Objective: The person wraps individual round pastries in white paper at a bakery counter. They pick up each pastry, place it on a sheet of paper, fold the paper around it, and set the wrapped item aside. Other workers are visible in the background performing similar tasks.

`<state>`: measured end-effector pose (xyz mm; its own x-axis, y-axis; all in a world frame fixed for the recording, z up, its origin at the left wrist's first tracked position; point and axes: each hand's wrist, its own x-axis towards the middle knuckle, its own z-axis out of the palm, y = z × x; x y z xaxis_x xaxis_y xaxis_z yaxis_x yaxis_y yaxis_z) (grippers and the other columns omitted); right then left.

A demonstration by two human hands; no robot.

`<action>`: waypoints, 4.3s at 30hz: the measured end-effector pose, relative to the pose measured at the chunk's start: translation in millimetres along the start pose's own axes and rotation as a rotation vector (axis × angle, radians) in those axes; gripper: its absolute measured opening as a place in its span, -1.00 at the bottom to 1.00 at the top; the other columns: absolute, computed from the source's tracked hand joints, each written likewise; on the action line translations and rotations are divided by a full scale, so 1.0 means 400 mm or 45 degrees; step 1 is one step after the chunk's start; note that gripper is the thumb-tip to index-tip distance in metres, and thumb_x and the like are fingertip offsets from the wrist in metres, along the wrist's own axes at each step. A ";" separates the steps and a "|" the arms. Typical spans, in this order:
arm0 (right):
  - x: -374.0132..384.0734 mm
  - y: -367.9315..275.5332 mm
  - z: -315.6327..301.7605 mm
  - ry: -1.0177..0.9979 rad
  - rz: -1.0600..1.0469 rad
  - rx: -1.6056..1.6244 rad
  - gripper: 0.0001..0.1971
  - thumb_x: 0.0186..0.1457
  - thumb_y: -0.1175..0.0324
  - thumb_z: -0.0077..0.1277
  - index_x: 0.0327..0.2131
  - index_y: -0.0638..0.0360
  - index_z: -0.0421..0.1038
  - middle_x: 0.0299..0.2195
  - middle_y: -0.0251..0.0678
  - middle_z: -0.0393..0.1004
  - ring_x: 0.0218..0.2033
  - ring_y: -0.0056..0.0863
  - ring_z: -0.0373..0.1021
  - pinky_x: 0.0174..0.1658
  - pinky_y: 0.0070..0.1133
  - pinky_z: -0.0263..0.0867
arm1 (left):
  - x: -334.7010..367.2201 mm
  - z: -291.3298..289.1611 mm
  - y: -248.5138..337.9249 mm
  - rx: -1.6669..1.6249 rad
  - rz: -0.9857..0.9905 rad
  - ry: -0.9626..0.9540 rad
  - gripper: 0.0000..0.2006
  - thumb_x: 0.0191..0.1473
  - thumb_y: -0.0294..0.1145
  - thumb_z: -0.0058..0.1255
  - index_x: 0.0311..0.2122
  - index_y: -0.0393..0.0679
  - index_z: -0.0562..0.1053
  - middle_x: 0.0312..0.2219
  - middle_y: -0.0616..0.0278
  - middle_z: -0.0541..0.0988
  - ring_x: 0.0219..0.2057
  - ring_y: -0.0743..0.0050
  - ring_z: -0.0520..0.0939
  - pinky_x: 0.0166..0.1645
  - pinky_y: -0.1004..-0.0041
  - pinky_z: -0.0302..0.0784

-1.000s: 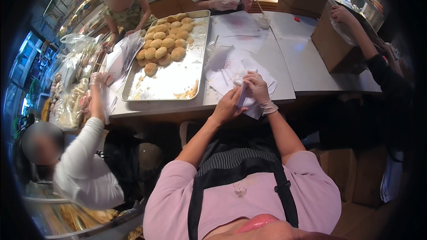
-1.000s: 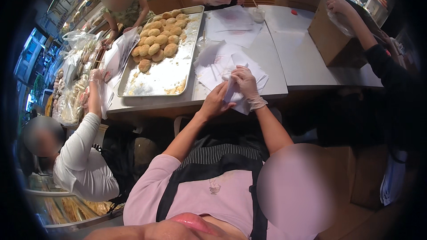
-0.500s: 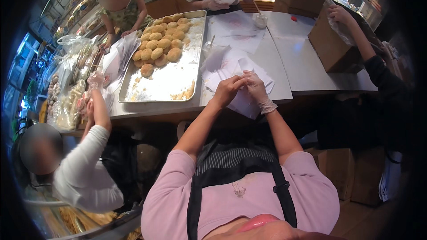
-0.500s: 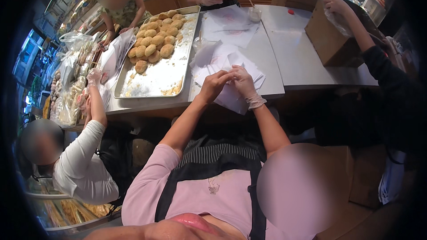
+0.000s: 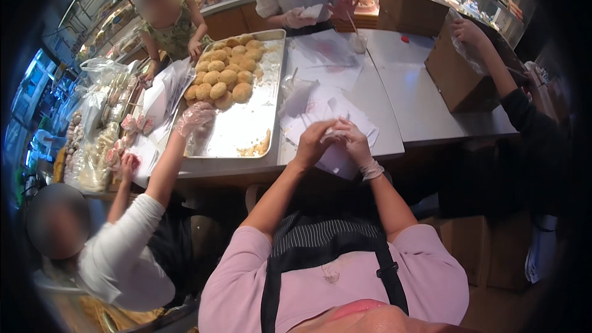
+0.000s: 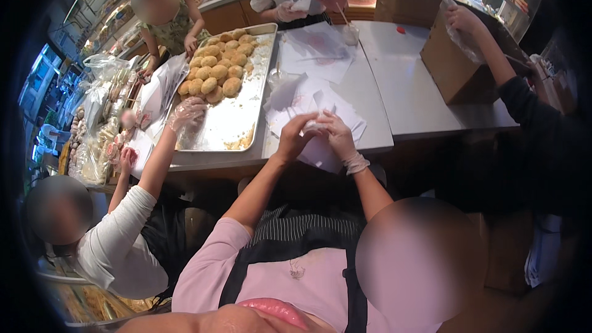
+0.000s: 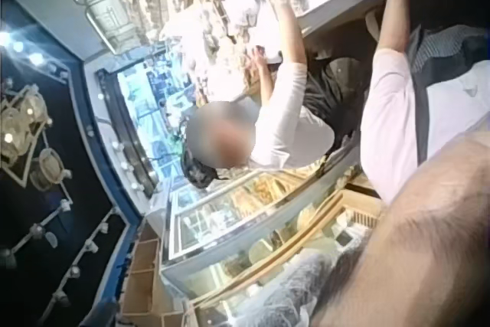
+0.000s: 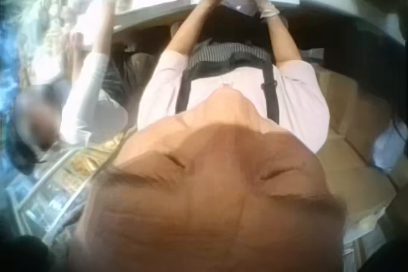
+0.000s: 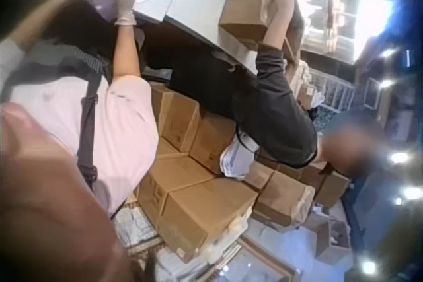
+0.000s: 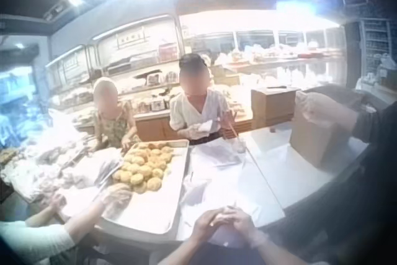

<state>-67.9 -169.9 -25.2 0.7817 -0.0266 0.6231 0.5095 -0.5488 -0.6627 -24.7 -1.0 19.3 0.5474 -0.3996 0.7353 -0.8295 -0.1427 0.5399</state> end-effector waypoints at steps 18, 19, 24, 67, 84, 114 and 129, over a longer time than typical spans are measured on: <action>0.002 -0.012 0.047 0.328 0.329 0.163 -0.93 -0.01 0.49 0.15 -0.47 0.30 0.51 -0.33 -0.15 0.56 -0.04 -0.33 0.43 -0.04 -0.50 0.34 | -0.033 0.038 -0.074 -0.334 -0.704 0.024 -0.85 -0.02 -0.41 0.18 -0.36 -0.28 0.60 -0.41 0.22 0.59 -0.37 0.53 0.57 -0.28 0.55 0.43; -0.001 -0.005 0.057 0.423 0.323 0.160 -0.90 -0.03 0.46 0.17 -0.48 0.31 0.50 -0.37 -0.16 0.55 -0.16 -0.35 0.48 -0.14 -0.51 0.37 | -0.031 0.049 -0.073 -0.348 -0.705 0.073 -0.82 -0.05 -0.39 0.20 -0.38 -0.31 0.58 -0.46 0.25 0.57 -0.43 0.56 0.54 -0.33 0.54 0.42; 0.048 -0.016 0.047 0.415 0.430 -0.245 -0.82 -0.12 0.40 0.21 -0.49 0.24 0.41 -0.58 -0.21 0.43 -0.54 -0.24 0.40 -0.40 -0.43 0.34 | -0.005 0.058 -0.096 -0.163 -0.920 0.012 -0.77 -0.15 -0.37 0.26 -0.50 -0.31 0.48 -0.57 0.30 0.49 -0.54 0.59 0.48 -0.43 0.53 0.40; 0.055 -0.008 -0.033 -0.463 -0.083 0.104 -0.66 -0.10 0.63 0.04 -0.19 0.10 0.54 -0.17 -0.30 0.47 -0.11 -0.36 0.38 -0.09 -0.58 0.33 | -0.136 -0.038 -0.006 0.409 -0.380 0.103 -0.70 -0.10 -0.53 0.14 -0.17 -0.20 0.46 -0.30 0.07 0.51 -0.35 0.14 0.58 -0.28 0.33 0.51; 0.017 -0.059 0.048 0.004 -0.125 -0.155 -0.78 -0.23 0.55 0.20 -0.40 0.12 0.47 -0.32 -0.30 0.46 -0.23 -0.28 0.40 -0.23 -0.49 0.37 | -0.173 -0.065 0.058 0.390 0.073 -0.291 -0.69 -0.02 -0.42 0.13 -0.13 -0.26 0.45 -0.14 0.03 0.50 -0.15 0.02 0.53 -0.03 0.25 0.44; -0.014 -0.065 0.040 0.026 -0.113 -0.103 -0.84 0.03 0.49 0.06 -0.26 0.19 0.53 -0.21 -0.23 0.52 -0.10 -0.24 0.43 0.01 -0.44 0.34 | -0.093 -0.017 -0.067 0.045 -0.102 -0.051 -0.68 -0.21 -0.46 0.28 -0.24 -0.16 0.52 -0.27 0.12 0.57 -0.20 0.11 0.58 -0.08 0.31 0.52; 0.041 -0.091 -0.005 -0.021 0.757 0.262 -0.83 0.12 0.38 0.09 -0.36 0.32 0.54 -0.46 -0.40 0.54 -0.41 -0.73 0.40 -0.28 -0.72 0.31 | -0.082 -0.018 -0.093 -0.055 -0.064 -0.013 -0.76 -0.23 -0.66 0.07 -0.36 -0.14 0.55 -0.39 0.24 0.59 -0.26 0.15 0.61 0.09 0.23 0.47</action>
<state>-74.4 -152.0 10.1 0.9572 -0.2643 0.1182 0.0435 -0.2723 -0.9612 -11.2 23.9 -21.9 0.5867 -0.4021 0.7030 -0.7956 -0.1240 0.5931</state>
